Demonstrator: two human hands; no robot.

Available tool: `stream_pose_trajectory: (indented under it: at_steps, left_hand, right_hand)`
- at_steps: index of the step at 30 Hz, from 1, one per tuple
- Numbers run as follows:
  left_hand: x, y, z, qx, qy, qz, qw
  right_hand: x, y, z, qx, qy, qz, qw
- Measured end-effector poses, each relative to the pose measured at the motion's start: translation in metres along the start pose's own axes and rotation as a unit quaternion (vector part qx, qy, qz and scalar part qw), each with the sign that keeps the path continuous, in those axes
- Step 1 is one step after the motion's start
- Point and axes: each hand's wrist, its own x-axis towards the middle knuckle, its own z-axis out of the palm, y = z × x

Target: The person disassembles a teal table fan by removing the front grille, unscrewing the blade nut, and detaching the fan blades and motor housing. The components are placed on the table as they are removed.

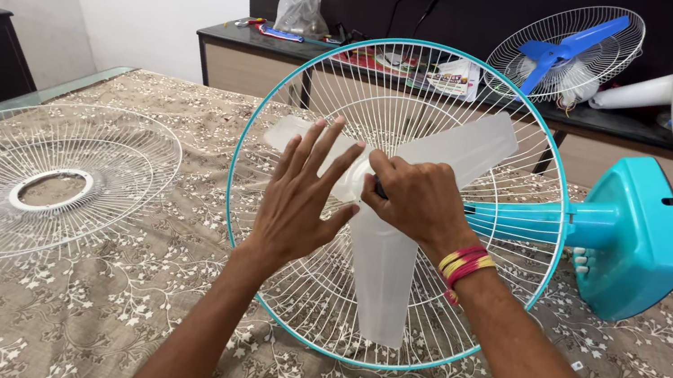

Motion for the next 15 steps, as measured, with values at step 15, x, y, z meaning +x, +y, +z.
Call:
stream_pose_trajectory:
  at_steps: [15]
  left_hand:
    - [-0.01,-0.008,0.013,-0.026,-0.091,-0.052,0.994]
  right_hand:
    - [0.001,0.004,-0.007,0.065,-0.035,0.026,0.997]
